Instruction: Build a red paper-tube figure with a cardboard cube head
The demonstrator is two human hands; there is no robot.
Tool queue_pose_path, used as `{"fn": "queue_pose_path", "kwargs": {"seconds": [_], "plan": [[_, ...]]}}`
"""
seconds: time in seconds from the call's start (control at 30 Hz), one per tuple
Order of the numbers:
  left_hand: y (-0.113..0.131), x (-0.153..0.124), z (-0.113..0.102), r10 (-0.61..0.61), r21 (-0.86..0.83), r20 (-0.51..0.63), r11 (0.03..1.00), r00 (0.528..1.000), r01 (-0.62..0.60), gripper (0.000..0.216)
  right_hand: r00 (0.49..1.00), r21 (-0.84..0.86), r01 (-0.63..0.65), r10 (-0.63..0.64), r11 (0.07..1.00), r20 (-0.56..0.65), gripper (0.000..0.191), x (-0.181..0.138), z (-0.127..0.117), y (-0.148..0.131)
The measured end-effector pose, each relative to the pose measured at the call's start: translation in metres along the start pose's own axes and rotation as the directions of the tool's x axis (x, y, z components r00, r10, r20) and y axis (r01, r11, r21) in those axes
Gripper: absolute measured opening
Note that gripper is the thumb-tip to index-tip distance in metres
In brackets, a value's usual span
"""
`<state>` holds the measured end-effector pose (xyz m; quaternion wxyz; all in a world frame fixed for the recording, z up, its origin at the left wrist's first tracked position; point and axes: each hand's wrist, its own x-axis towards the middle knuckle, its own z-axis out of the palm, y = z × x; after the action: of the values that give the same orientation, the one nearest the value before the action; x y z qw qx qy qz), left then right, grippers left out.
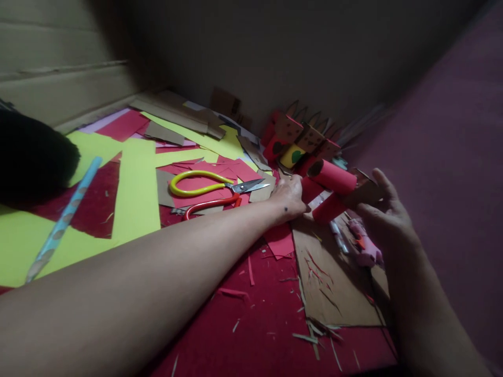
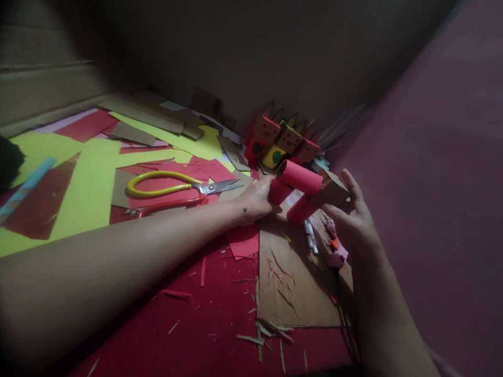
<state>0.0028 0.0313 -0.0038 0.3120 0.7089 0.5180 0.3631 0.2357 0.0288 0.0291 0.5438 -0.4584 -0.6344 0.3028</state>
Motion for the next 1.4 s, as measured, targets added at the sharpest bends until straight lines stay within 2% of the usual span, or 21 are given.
{"fn": "queue_pose_path", "kwargs": {"seconds": [0.17,0.47,0.6,0.9,1.17,1.4], "plan": [[0.001,-0.002,-0.002,-0.006,-0.038,0.0,0.999,1.0,0.006,0.059,0.999,0.019,0.027,-0.027,0.999,0.019,0.091,0.001,0.0,0.002],[-0.002,-0.001,-0.001,0.005,-0.062,-0.015,0.998,1.0,-0.006,0.065,0.999,0.041,0.039,-0.04,0.998,0.015,0.09,-0.004,0.006,-0.005],[-0.004,0.002,0.0,0.015,-0.043,-0.014,0.999,1.0,-0.015,0.065,0.995,0.08,0.095,-0.096,0.992,0.009,0.083,-0.005,0.009,-0.009],[-0.006,0.003,0.002,0.027,-0.047,-0.031,0.998,0.999,-0.028,0.065,0.974,-0.018,0.226,-0.226,0.974,0.002,0.077,-0.004,0.006,-0.001],[-0.005,0.002,-0.001,0.032,-0.071,-0.021,0.997,0.999,-0.034,0.059,0.976,-0.027,0.218,-0.218,0.976,0.003,0.079,-0.005,0.003,0.001],[-0.01,0.004,0.006,0.05,-0.121,-0.074,0.991,0.996,-0.058,0.072,0.983,0.005,0.182,-0.182,0.983,0.034,0.087,-0.003,0.007,0.005]]}}
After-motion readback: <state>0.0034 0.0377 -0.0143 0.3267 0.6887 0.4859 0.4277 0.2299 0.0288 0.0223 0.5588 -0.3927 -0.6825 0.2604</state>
